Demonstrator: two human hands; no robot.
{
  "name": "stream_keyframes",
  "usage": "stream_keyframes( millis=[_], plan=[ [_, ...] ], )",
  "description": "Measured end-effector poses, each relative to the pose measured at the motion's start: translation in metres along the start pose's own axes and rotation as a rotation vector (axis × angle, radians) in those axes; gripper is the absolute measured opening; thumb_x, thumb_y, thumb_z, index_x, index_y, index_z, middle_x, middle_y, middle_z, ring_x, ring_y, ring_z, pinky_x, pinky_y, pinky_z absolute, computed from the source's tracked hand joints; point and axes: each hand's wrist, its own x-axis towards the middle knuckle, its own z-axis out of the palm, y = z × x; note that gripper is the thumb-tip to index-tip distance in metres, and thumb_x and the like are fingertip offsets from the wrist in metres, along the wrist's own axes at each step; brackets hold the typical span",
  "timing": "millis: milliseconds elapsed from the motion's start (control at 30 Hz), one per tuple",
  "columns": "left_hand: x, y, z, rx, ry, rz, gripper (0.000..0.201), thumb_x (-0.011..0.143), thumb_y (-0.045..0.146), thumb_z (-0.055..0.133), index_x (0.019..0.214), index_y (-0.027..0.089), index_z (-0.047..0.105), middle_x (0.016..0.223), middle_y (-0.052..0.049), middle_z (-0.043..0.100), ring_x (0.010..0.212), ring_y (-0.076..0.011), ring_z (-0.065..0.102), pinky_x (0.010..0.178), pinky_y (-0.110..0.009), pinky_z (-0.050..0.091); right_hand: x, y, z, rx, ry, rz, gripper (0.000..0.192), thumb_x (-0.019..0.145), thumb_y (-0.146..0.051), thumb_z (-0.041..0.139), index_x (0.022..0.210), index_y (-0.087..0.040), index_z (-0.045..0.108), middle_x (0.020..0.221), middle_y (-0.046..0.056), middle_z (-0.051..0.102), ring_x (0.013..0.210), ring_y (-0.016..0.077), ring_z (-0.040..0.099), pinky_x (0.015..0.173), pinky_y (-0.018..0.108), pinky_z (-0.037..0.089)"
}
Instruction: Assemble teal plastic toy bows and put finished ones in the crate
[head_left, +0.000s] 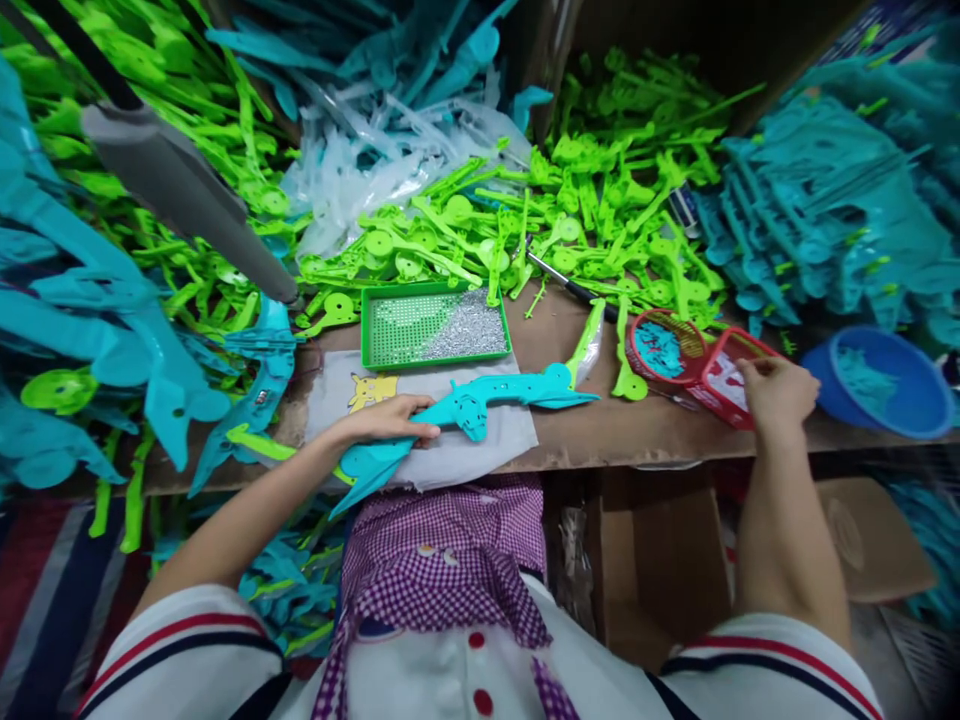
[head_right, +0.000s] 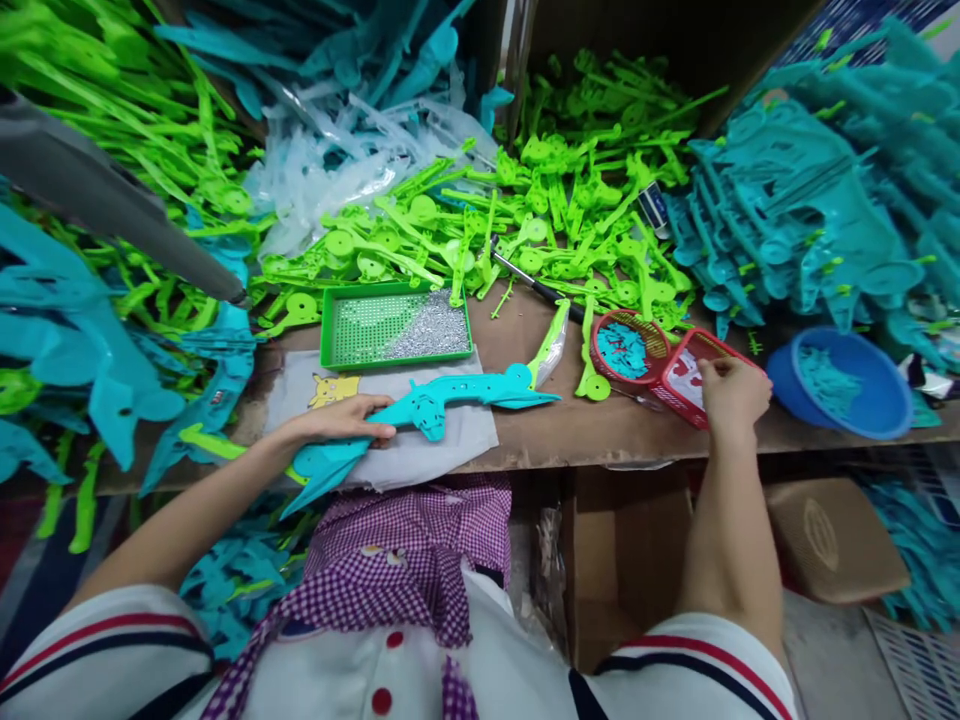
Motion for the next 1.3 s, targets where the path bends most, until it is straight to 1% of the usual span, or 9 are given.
stream_keyframes(
  millis=[133,233,300,367,467,567,767,1000,1300],
  plan=[
    [0.000,0.001,0.001,0.000,0.010,0.015,0.044,0.080,0.051,0.073,0.103,0.016,0.061,0.084,-0.004,0.071,0.078,-0.0190,0.067,0.074,-0.031,0.051,-0.013,0.004,-0.005,0.142,0.065,0.011,0.036,0.074,-0.003,0.069,0.051,-0.023,0.049,0.058,0.008,0.061,0.061,0.0203,0.061,0.074,0.041,0.045],
    [0.000,0.001,0.001,-0.016,0.010,0.013,0.043,0.079,0.050,0.073,0.101,0.016,0.061,0.082,-0.004,0.070,0.076,-0.0189,0.067,0.071,-0.030,0.051,-0.050,-0.012,-0.020,0.429,0.118,0.022,0.028,0.076,-0.010,0.066,0.057,-0.024,0.050,0.058,0.006,0.061,0.054,0.0195,0.060,0.063,0.039,0.048],
    [0.001,-0.001,0.001,-0.027,0.006,0.009,0.044,0.079,0.049,0.074,0.103,0.015,0.061,0.081,-0.003,0.070,0.075,-0.0183,0.066,0.069,-0.030,0.050,-0.098,-0.036,-0.029,0.697,0.162,-0.087,0.018,0.081,-0.024,0.063,0.067,-0.021,0.053,0.061,0.005,0.061,0.051,0.0184,0.058,0.057,0.037,0.048],
    [0.002,-0.002,0.000,-0.033,-0.004,0.012,0.044,0.079,0.049,0.074,0.104,0.015,0.061,0.081,-0.003,0.069,0.074,-0.0177,0.066,0.069,-0.029,0.050,-0.161,-0.065,-0.028,0.799,0.057,-0.339,0.022,0.086,-0.037,0.061,0.075,-0.017,0.061,0.063,0.002,0.059,0.054,0.0164,0.055,0.061,0.037,0.049],
    [0.002,-0.003,-0.001,-0.030,-0.016,0.025,0.044,0.079,0.049,0.074,0.104,0.015,0.062,0.082,-0.004,0.070,0.075,-0.0180,0.066,0.071,-0.030,0.050,-0.247,-0.102,-0.005,0.800,-0.149,-0.516,0.028,0.082,-0.045,0.068,0.074,-0.018,0.066,0.077,0.004,0.064,0.074,0.0183,0.062,0.076,0.037,0.052],
    [0.002,-0.004,-0.002,-0.025,-0.008,0.023,0.045,0.079,0.049,0.074,0.105,0.015,0.062,0.084,-0.005,0.071,0.077,-0.0183,0.067,0.072,-0.030,0.050,-0.291,-0.120,0.024,0.765,-0.147,-0.545,0.033,0.086,-0.049,0.065,0.073,-0.019,0.065,0.094,0.007,0.061,0.096,0.0219,0.061,0.093,0.044,0.048],
    [0.004,-0.008,-0.001,-0.057,-0.014,0.030,0.045,0.078,0.049,0.075,0.105,0.016,0.062,0.083,-0.004,0.070,0.074,-0.0175,0.066,0.069,-0.030,0.050,-0.298,-0.119,0.038,0.663,-0.127,-0.580,0.033,0.090,-0.048,0.060,0.073,-0.020,0.064,0.095,0.007,0.058,0.099,0.0248,0.059,0.100,0.052,0.038],
    [0.006,-0.013,0.000,-0.032,0.005,0.019,0.047,0.076,0.052,0.076,0.103,0.016,0.061,0.084,-0.004,0.071,0.075,-0.0189,0.067,0.068,-0.030,0.050,-0.299,-0.117,0.037,0.705,-0.086,-0.557,0.029,0.089,-0.045,0.062,0.075,-0.020,0.061,0.095,0.006,0.055,0.097,0.0235,0.061,0.095,0.048,0.046],
    [0.005,-0.011,0.000,-0.003,0.013,0.039,0.045,0.077,0.051,0.075,0.103,0.016,0.063,0.083,-0.003,0.071,0.073,-0.0173,0.066,0.067,-0.028,0.049,-0.305,-0.125,0.036,0.543,-0.156,-0.643,0.026,0.091,-0.043,0.060,0.077,-0.021,0.064,0.095,0.007,0.058,0.098,0.0249,0.057,0.096,0.050,0.040]
  ],
)
